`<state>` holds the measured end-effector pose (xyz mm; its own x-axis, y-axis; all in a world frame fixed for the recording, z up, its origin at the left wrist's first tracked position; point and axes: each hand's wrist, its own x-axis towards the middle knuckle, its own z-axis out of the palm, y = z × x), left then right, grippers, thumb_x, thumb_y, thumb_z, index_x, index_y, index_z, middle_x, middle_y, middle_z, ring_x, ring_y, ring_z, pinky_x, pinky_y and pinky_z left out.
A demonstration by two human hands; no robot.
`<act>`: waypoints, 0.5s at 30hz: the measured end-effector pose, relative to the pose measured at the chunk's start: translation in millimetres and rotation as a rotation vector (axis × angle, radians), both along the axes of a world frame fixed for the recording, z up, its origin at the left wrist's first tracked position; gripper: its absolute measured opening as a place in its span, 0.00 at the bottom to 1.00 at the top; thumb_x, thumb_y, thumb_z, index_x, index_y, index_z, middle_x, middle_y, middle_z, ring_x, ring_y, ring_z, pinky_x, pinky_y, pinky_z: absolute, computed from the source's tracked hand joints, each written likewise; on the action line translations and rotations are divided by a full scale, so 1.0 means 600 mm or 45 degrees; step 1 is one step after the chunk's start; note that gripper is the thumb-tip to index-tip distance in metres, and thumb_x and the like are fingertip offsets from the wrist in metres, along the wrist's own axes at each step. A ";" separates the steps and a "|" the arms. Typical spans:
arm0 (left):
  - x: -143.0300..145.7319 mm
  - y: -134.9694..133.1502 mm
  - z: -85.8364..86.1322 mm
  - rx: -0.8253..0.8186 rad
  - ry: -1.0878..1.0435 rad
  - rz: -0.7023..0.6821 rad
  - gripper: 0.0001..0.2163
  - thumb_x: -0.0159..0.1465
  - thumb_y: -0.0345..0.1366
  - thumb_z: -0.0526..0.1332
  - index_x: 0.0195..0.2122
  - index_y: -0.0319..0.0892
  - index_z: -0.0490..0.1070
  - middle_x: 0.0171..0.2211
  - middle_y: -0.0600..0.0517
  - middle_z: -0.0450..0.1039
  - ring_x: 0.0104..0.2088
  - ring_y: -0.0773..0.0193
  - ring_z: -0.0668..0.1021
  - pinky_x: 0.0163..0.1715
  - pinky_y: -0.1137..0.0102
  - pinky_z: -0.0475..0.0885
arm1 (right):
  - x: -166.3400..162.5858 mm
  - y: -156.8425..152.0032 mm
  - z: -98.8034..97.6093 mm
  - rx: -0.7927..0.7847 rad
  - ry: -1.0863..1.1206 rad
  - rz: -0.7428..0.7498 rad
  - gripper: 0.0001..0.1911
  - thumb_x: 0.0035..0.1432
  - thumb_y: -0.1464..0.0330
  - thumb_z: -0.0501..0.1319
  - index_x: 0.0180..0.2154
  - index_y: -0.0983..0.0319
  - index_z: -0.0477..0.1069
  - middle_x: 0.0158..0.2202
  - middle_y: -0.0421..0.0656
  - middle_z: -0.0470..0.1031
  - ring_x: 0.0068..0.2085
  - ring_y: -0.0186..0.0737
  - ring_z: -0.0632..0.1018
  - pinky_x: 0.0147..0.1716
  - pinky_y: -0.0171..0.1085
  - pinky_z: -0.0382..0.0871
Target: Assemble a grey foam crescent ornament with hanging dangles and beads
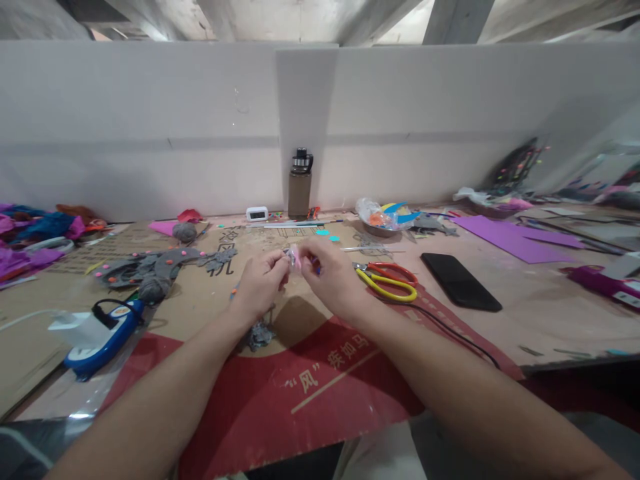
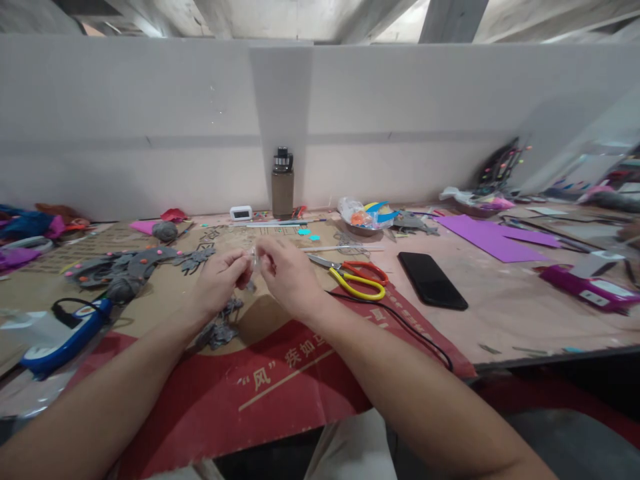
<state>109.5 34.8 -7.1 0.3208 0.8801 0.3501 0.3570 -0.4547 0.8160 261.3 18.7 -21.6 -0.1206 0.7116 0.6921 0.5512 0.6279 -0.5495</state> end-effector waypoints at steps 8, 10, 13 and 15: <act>-0.002 0.001 -0.002 0.194 0.121 -0.047 0.15 0.65 0.40 0.51 0.23 0.42 0.65 0.22 0.54 0.65 0.27 0.65 0.67 0.30 0.71 0.60 | 0.011 0.009 0.001 -0.057 -0.267 -0.073 0.14 0.61 0.72 0.51 0.39 0.59 0.75 0.36 0.46 0.73 0.38 0.41 0.72 0.40 0.40 0.64; -0.007 0.009 -0.003 0.254 0.032 0.059 0.13 0.65 0.41 0.51 0.27 0.42 0.67 0.28 0.53 0.68 0.33 0.64 0.70 0.35 0.71 0.62 | 0.016 0.013 0.008 -0.074 -0.078 -0.018 0.15 0.59 0.74 0.52 0.37 0.59 0.77 0.35 0.45 0.74 0.39 0.40 0.73 0.41 0.39 0.65; -0.013 0.025 -0.007 0.043 -0.252 0.159 0.11 0.64 0.44 0.55 0.39 0.42 0.68 0.37 0.51 0.70 0.38 0.64 0.71 0.36 0.71 0.65 | 0.023 0.019 0.015 -0.186 0.230 0.058 0.14 0.56 0.74 0.52 0.33 0.60 0.77 0.32 0.42 0.74 0.34 0.37 0.73 0.36 0.37 0.66; -0.013 0.032 -0.009 -0.337 -0.438 -0.012 0.13 0.64 0.46 0.54 0.41 0.42 0.67 0.35 0.50 0.71 0.34 0.65 0.74 0.32 0.71 0.68 | 0.025 0.023 0.015 -0.271 0.356 0.104 0.14 0.55 0.73 0.52 0.30 0.60 0.76 0.30 0.41 0.72 0.30 0.36 0.71 0.32 0.36 0.66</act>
<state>101.6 53.7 -12.3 0.2336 0.9514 0.2008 0.0408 -0.2160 0.9756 276.3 32.6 -12.5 -0.0099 0.8394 0.5435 0.3139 0.5186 -0.7953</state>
